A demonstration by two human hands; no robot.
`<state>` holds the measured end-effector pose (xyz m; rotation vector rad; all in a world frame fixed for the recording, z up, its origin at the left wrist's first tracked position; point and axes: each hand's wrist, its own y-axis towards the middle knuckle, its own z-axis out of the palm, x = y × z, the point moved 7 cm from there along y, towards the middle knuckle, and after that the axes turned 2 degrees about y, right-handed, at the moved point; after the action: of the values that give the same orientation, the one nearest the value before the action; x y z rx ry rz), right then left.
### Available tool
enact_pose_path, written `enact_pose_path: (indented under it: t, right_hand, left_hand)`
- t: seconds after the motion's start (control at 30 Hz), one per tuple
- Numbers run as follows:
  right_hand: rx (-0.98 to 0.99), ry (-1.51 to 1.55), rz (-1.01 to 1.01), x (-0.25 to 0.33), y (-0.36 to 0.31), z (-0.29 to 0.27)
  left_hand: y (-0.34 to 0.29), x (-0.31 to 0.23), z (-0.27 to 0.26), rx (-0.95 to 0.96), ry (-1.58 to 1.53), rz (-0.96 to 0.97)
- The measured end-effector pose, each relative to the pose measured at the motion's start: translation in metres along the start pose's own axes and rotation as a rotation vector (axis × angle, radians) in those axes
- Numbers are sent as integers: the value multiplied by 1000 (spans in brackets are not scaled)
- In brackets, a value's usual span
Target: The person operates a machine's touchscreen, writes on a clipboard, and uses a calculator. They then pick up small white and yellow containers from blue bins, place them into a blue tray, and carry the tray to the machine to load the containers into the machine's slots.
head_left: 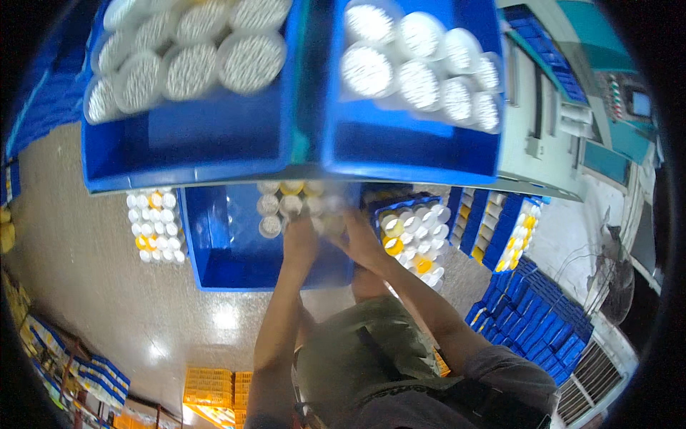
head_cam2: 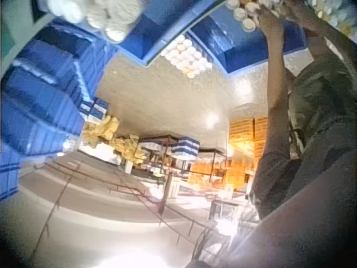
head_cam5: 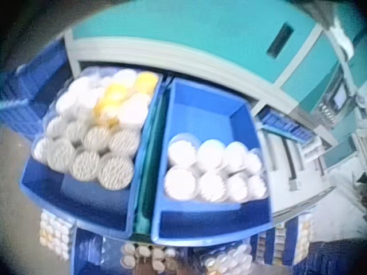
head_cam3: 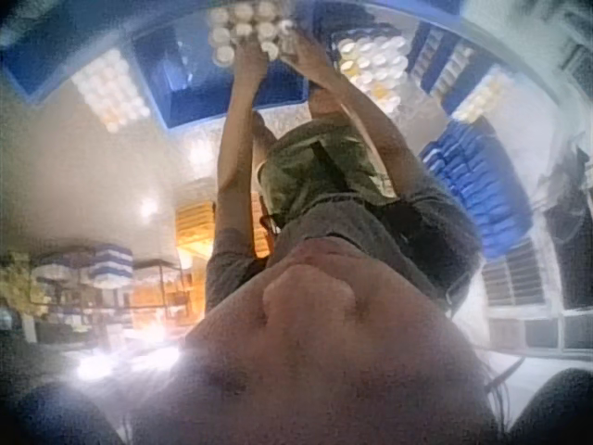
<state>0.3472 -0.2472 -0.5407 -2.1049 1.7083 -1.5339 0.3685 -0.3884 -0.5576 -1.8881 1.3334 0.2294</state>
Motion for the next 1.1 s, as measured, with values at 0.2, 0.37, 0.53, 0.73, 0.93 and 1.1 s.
enact_pose_path:
  t: [0.2, 0.37, 0.53, 0.73, 0.93, 1.1]
  right_hand:
    - [-468, 131, -117, 120, -57, -245]
    - [-690, -319, -342, 156, 19, -335]
    - [-561, -498, -229, 140, 58, -331]
    - [-593, -603, -195, 124, 71, -324]
    - [-607, -607, -275, 131, 73, -330]
    - [-646, -439, -404, 161, -28, -344]
  left_hand:
    - [-11, -193, -207, -517, -233, 521]
    - [97, -274, -232, -519, 202, 449]
    - [122, -269, -215, -441, 301, 365]
    - [127, -267, -201, -472, 342, 421]
    - [103, -272, -217, -523, 283, 389]
    - [16, -280, -248, -560, 105, 526]
